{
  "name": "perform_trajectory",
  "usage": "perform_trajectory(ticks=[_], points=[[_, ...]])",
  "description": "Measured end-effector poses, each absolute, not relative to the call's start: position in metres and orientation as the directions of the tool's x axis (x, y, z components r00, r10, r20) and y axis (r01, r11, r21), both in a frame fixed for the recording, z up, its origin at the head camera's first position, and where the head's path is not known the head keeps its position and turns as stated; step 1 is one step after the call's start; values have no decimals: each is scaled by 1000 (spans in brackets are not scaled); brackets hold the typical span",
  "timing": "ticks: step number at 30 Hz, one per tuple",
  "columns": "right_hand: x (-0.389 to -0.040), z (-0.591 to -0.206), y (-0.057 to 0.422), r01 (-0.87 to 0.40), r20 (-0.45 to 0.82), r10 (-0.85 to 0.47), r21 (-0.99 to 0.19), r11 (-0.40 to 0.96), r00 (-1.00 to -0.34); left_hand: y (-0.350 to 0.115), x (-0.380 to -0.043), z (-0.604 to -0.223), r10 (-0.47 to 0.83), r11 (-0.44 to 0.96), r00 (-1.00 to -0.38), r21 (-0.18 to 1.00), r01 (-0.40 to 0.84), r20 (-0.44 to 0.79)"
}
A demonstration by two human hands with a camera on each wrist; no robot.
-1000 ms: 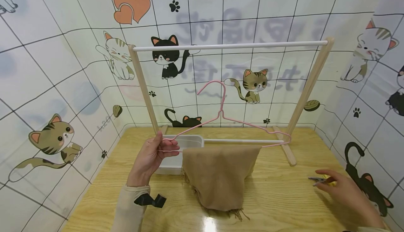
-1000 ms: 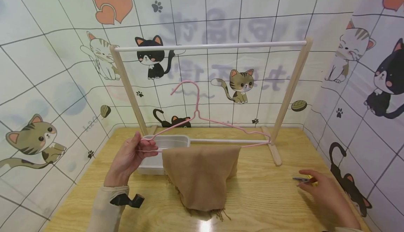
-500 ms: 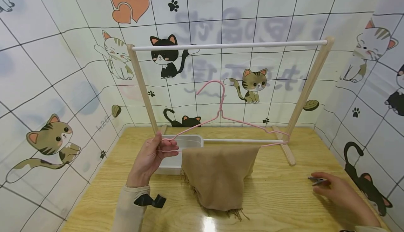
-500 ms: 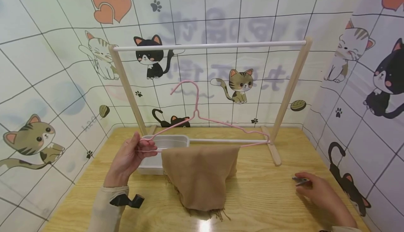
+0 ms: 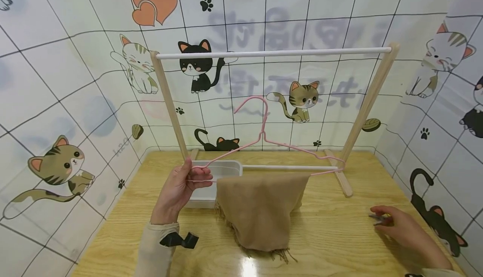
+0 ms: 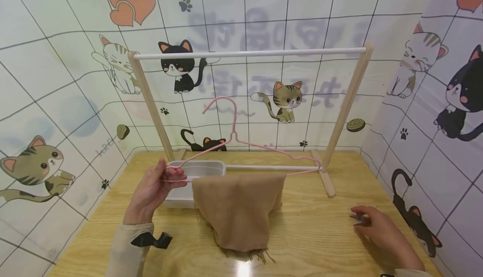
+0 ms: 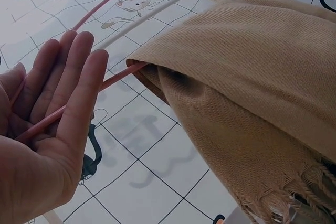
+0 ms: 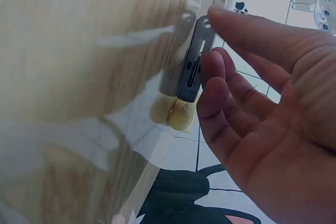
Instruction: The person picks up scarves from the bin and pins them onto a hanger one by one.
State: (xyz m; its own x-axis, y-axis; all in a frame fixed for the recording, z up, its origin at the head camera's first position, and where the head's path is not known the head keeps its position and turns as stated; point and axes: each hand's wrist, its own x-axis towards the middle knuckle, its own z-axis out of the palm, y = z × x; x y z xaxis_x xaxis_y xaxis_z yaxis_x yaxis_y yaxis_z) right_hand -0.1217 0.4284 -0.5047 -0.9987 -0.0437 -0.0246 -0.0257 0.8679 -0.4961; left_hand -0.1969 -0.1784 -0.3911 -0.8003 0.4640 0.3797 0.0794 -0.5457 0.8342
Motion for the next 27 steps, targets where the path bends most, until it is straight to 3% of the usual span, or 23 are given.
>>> perform_trajectory(ticks=[10, 21, 27], points=[[-121, -507, 432, -82, -11, -97, -458, 885, -995, -178, -197, -391, 460, -542, -803, 836, 85, 380], [-123, -506, 429, -20, -60, -49, -416, 909, -997, -177, -199, -392, 477, -543, -785, 835, 91, 396], [-120, -504, 428, -19, -24, -31, -406, 914, -999, -173, -202, -391, 475, -554, -784, 828, 87, 400]])
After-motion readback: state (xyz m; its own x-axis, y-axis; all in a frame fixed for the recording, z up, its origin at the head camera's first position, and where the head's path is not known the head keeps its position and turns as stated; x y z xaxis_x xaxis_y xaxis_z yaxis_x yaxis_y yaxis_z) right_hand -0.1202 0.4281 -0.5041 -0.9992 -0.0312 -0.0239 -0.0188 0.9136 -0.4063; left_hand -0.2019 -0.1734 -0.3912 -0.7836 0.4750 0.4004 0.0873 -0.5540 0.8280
